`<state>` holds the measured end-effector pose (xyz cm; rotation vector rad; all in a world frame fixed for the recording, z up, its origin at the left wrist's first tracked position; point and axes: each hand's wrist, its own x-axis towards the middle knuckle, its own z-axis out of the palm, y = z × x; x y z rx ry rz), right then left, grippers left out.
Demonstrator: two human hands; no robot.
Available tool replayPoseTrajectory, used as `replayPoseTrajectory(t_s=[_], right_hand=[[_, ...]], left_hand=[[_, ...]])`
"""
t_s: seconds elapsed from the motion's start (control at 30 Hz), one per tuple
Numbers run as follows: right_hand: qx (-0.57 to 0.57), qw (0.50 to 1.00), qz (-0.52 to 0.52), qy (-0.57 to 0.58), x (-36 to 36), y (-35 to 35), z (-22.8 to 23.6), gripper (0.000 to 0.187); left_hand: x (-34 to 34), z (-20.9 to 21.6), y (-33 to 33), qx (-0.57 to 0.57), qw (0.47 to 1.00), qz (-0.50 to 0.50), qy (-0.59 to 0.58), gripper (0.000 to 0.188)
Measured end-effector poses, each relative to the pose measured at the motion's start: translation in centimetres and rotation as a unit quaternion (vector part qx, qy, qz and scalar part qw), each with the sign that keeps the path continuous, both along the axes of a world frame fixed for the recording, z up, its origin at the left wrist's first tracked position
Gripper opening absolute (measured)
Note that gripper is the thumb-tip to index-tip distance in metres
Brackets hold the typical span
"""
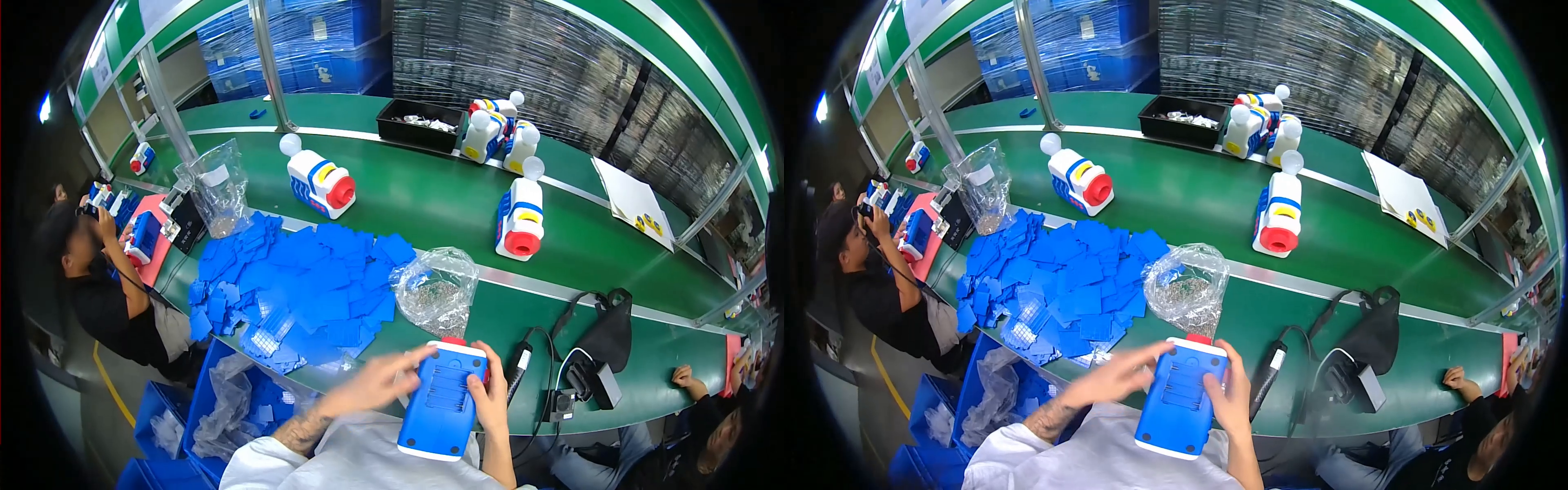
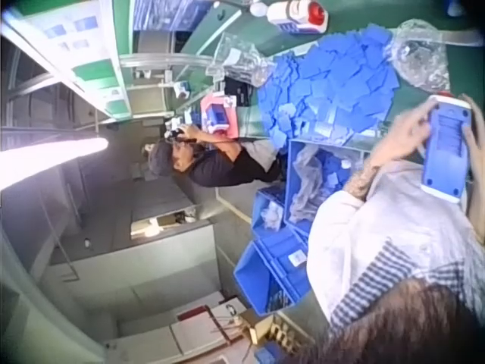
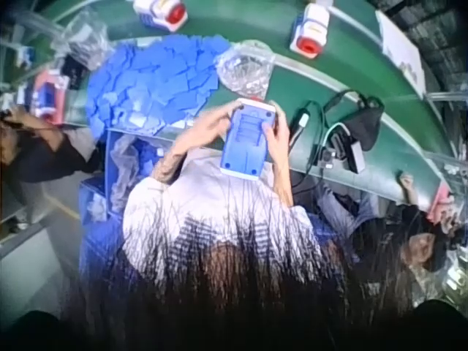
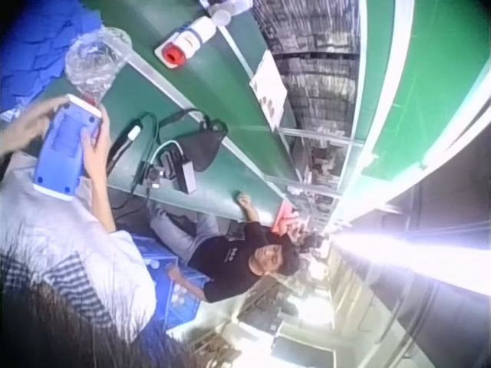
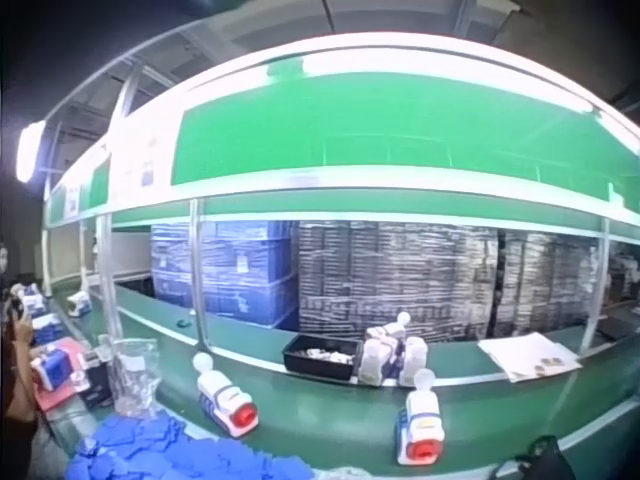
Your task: Assembling plastic toy trains on a factory assembly line using an electric screwdriver and placing them into bags.
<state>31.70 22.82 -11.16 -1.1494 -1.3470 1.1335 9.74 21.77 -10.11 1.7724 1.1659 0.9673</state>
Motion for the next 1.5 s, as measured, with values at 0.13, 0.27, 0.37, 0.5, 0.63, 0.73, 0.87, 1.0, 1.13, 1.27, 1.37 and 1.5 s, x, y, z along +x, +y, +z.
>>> replayPoseTrajectory(t_s=[0.13, 0.27, 0.37, 0.5, 0.63, 0.73, 0.87, 1.0, 1.13, 1.27, 1.37, 1.5], right_hand=[[-0.014, 0.996, 0.059, -0.071, 0.7, 0.3, -0.7, 0.053], [-0.034, 0.997, 0.060, -0.036, 0.4, 0.2, 0.1, 0.052], [-0.022, 0.998, 0.053, -0.017, 0.2, 0.1, 0.3, 0.053], [-0.031, 0.998, 0.048, -0.009, 0.5, 0.2, -0.5, 0.050], [-0.015, 0.998, 0.055, -0.033, 0.7, 0.4, -1.3, 0.050], [-0.006, 0.998, 0.053, -0.045, 0.9, 0.4, -1.6, 0.051], [-0.005, 0.997, 0.050, -0.053, 0.6, 0.3, -1.1, 0.049], [0.022, 0.998, 0.028, -0.049, 0.6, 0.4, -1.9, 0.047], [-0.026, 0.999, 0.035, -0.022, 0.8, 0.4, -1.3, 0.043], [0.009, 0.999, 0.035, -0.030, 0.6, 0.4, -1.4, 0.044], [-0.022, 0.999, 0.044, -0.001, 0.7, 0.0, -1.8, 0.044], [-0.013, 0.999, 0.040, -0.012, 0.4, 0.3, -1.2, 0.044]], left_hand=[[-9.2, -2.5, 5.2, 0.073, 0.938, 0.187, 0.281, 0.048], [-11.5, -4.9, 5.5, -0.025, 0.824, 0.205, 0.528, 0.067], [-11.2, -6.1, 5.4, 0.005, 0.822, 0.217, 0.527, 0.078], [-11.1, -5.3, 6.1, -0.036, 0.844, 0.225, 0.485, 0.080], [-11.4, -7.7, 7.3, -0.064, 0.848, 0.250, 0.463, 0.080], [-10.5, -6.4, 7.9, -0.061, 0.846, 0.266, 0.458, 0.070], [-11.2, -6.5, 7.5, 0.031, 0.884, 0.295, 0.361, 0.041], [-6.9, 0.2, 5.2, 0.055, 0.952, 0.248, 0.170, 0.033], [0.7, 6.6, 2.0, -0.113, 0.983, 0.018, -0.141, 0.032], [2.8, 5.8, 1.2, -0.038, 0.991, -0.124, 0.028, 0.037], [2.9, 6.0, 0.9, -0.040, 0.992, -0.117, 0.035, 0.039], [2.7, 6.0, 1.1, -0.049, 0.991, -0.118, 0.041, 0.039]])
